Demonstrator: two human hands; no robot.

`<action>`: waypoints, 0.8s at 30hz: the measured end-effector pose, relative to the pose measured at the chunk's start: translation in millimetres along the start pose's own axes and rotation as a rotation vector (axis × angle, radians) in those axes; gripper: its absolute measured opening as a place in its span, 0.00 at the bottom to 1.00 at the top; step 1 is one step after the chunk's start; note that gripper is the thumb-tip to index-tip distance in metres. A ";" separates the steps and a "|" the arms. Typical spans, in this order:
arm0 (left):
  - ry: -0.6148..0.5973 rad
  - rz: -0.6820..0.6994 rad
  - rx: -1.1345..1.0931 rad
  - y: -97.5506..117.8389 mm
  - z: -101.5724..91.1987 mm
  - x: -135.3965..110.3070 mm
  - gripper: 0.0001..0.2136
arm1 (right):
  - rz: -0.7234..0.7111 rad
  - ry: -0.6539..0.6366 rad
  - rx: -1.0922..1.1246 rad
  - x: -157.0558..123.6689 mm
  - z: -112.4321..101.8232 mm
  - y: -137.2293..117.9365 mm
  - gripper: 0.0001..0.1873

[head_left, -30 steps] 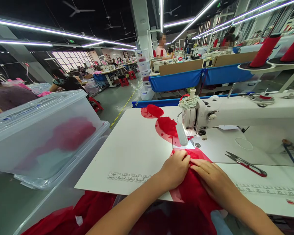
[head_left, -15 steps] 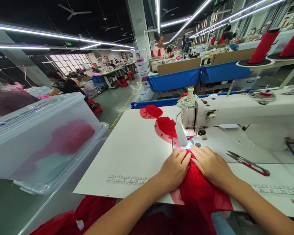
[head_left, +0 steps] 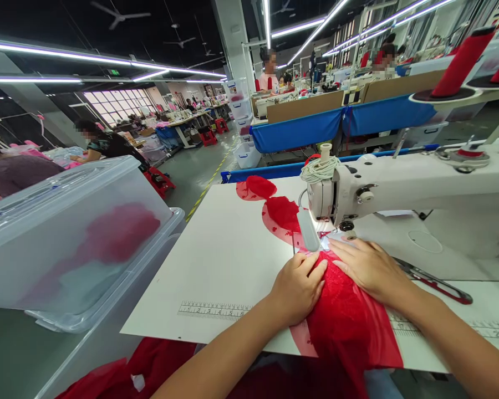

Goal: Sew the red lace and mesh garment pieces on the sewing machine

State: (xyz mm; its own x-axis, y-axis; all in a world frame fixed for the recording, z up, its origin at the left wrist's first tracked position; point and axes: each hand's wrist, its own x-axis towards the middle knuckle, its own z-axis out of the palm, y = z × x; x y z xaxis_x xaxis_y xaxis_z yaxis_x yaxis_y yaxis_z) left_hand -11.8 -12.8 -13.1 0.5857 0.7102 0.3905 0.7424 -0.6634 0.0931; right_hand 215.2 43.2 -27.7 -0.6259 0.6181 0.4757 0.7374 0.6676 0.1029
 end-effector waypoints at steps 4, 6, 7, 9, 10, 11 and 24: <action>0.017 -0.010 -0.020 -0.4 -2.3 -0.5 0.17 | 0.017 0.052 -0.024 -4.4 -0.2 -4.2 0.22; 0.037 -0.013 -0.021 -0.5 -3.0 -0.6 0.17 | -0.011 0.083 -0.054 -3.0 -4.7 -7.0 0.22; 0.041 -0.015 -0.020 -0.5 -3.2 -0.6 0.17 | -0.027 0.095 -0.064 -1.7 -7.4 -8.3 0.21; 0.032 -0.019 -0.018 -0.3 -3.6 -0.4 0.17 | -0.040 0.107 -0.051 1.4 -12.2 -10.6 0.20; 0.018 -0.023 -0.018 0.0 -3.7 -0.2 0.17 | -0.039 0.113 -0.023 2.9 -13.9 -11.8 0.19; 0.003 -0.027 -0.019 0.4 -3.9 0.1 0.17 | -0.042 0.118 0.022 4.2 -14.8 -12.9 0.19; -0.147 -0.126 -0.023 -21.4 -20.6 18.9 0.10 | -0.070 0.115 0.142 8.4 -7.7 -14.3 0.18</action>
State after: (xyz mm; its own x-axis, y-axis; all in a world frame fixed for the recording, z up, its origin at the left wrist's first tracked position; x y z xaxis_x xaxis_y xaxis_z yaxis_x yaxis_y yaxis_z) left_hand -23.3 9.9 11.1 0.5308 0.8137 0.2369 0.8062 -0.5710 0.1547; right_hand 201.4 35.5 -18.4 -0.6350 0.5224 0.5691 0.6448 0.7641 0.0182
